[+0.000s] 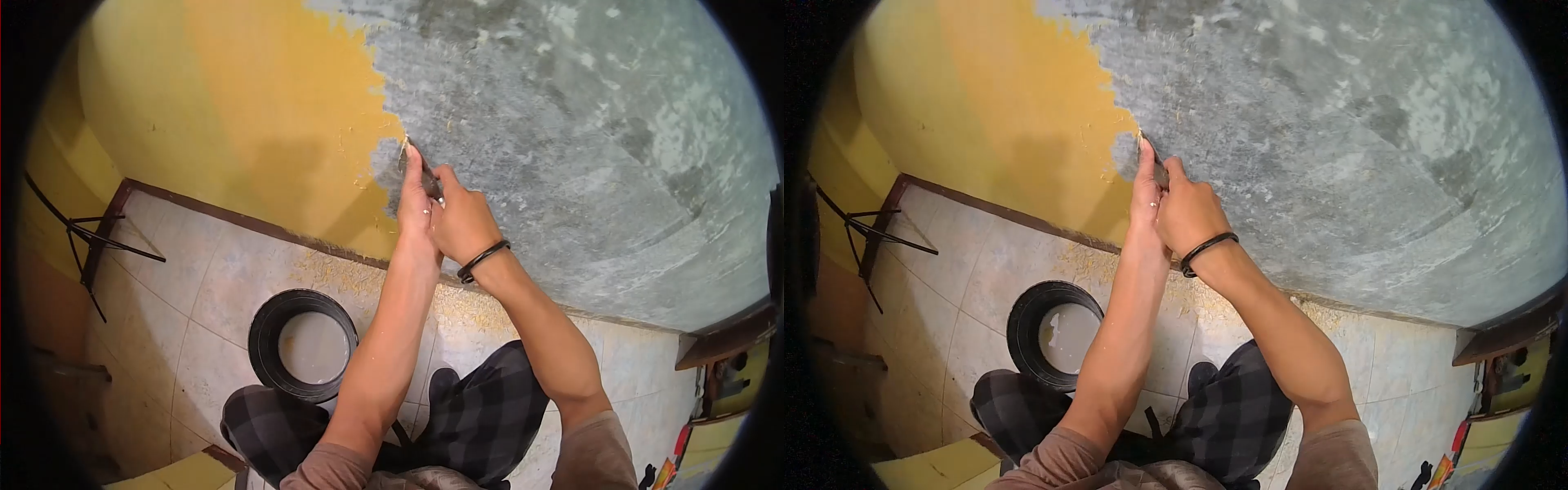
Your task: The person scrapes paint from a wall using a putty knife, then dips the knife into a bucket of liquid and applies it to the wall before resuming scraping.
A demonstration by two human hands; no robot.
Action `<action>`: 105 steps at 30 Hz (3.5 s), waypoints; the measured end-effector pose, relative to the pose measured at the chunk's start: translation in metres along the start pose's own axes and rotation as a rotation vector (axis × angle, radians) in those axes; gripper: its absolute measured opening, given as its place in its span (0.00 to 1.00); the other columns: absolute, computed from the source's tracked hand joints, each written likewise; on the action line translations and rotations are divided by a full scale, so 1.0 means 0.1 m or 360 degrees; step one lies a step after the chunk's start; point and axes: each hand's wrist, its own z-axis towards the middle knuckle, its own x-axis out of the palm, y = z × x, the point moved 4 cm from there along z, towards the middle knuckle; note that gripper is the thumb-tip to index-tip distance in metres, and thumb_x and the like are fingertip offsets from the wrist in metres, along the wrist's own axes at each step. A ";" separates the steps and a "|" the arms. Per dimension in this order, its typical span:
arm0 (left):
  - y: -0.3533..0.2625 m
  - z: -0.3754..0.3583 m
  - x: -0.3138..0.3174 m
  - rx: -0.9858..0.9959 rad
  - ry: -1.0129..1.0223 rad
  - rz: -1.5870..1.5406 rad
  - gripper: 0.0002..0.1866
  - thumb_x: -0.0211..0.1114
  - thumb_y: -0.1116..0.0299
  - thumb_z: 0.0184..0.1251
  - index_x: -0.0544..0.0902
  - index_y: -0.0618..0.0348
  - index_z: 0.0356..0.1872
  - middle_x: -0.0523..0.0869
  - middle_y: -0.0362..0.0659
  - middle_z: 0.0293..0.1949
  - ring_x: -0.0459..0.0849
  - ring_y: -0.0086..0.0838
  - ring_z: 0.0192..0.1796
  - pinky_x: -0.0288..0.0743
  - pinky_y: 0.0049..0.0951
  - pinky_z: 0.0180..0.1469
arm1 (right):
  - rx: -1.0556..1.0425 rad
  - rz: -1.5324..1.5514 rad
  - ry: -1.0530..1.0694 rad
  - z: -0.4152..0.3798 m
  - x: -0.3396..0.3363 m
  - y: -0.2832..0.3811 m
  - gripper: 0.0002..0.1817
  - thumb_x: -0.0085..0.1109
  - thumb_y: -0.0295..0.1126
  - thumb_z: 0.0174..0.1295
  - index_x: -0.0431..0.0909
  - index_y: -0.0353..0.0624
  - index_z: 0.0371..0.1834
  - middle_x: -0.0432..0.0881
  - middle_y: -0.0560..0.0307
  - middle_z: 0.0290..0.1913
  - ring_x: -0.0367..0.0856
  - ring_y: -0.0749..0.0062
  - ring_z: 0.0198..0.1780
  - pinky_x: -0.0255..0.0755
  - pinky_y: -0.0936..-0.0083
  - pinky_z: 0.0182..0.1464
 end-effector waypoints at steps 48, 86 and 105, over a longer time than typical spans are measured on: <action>-0.18 -0.15 0.10 -0.0249 0.0058 -0.0013 0.25 0.59 0.34 0.59 0.76 0.47 0.35 0.76 0.36 0.30 0.76 0.24 0.32 0.71 0.29 0.33 | 0.0082 -0.0037 0.0038 -0.06 -0.02 0.25 0.20 0.51 0.30 0.60 0.64 0.42 0.55 0.80 0.29 0.34 0.79 0.32 0.38 0.71 0.46 0.41; -0.30 -0.02 0.06 -0.0017 0.0131 0.0017 0.30 0.61 0.35 0.59 0.75 0.51 0.48 0.75 0.36 0.33 0.73 0.22 0.28 0.68 0.26 0.28 | -0.0050 -0.0027 -0.0003 0.09 0.02 0.31 0.17 0.52 0.29 0.59 0.63 0.44 0.51 0.80 0.31 0.33 0.78 0.32 0.37 0.71 0.47 0.38; -0.42 0.00 -0.01 -0.0068 0.0048 0.0002 0.30 0.64 0.37 0.57 0.75 0.52 0.48 0.76 0.36 0.29 0.75 0.24 0.25 0.72 0.27 0.28 | 0.0044 -0.0078 -0.0038 0.13 0.13 0.43 0.17 0.52 0.29 0.59 0.64 0.44 0.51 0.80 0.31 0.30 0.79 0.32 0.35 0.71 0.46 0.36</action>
